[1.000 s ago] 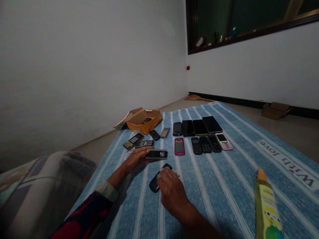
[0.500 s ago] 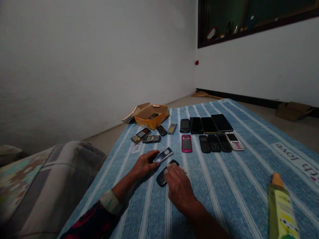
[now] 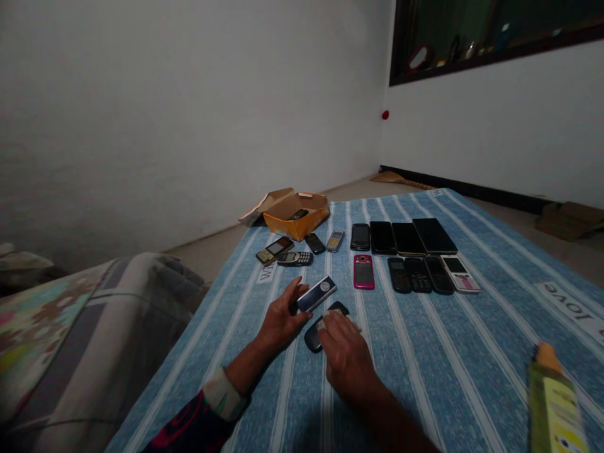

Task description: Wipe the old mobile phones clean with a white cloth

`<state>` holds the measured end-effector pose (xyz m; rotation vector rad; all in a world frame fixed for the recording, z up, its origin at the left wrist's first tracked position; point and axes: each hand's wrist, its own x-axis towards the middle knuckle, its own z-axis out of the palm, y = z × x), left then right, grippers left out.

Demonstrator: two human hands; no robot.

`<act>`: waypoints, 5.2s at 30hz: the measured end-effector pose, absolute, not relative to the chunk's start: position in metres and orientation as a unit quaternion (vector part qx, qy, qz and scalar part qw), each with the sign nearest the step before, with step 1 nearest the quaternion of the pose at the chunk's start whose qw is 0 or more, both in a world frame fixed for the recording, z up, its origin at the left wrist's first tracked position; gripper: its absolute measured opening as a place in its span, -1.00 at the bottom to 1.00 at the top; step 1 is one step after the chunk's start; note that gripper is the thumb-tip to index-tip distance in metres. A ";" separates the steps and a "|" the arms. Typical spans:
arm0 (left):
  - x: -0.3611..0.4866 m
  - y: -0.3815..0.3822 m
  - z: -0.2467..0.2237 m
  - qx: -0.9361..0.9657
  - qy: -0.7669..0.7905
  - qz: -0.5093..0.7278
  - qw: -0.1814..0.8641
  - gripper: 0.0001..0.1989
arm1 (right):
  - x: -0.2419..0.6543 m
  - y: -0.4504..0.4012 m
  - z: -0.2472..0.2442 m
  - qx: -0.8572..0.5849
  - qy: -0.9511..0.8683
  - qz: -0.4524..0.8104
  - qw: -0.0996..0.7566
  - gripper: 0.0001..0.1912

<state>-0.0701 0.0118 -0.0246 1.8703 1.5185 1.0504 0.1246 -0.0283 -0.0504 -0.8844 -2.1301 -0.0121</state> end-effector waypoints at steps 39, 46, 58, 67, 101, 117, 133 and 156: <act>-0.070 0.012 -0.027 0.699 0.548 0.402 0.222 -0.19 | 0.121 -0.033 -0.047 -0.361 -0.835 -0.045 0.412 -0.60; -0.069 0.013 -0.025 0.695 0.555 0.395 0.231 -0.19 | 0.116 -0.038 -0.046 -0.303 -0.856 -0.039 0.417 -0.61; -0.070 0.012 -0.024 0.701 0.549 0.391 0.233 -0.23 | 0.124 -0.030 -0.049 -0.351 -0.842 -0.019 0.408 -0.60; -0.071 0.012 -0.027 0.713 0.548 0.389 0.200 -0.28 | 0.119 -0.035 -0.046 -0.301 -0.861 -0.003 0.410 -0.60; -0.071 0.008 -0.019 0.712 0.573 0.398 0.082 -0.65 | 0.115 -0.038 -0.044 -0.311 -0.860 0.020 0.403 -0.55; -0.089 0.020 -0.027 0.685 0.619 0.383 0.011 -0.76 | 0.116 -0.039 -0.043 -0.312 -0.859 0.005 0.405 -0.52; -0.073 0.021 -0.026 0.686 0.650 0.326 -0.024 -0.44 | 0.115 -0.038 -0.046 -0.311 -0.862 0.008 0.400 -0.52; -0.066 0.011 -0.016 0.748 0.512 0.411 -0.094 -0.48 | 0.114 -0.037 -0.044 -0.310 -0.858 0.024 0.409 -0.55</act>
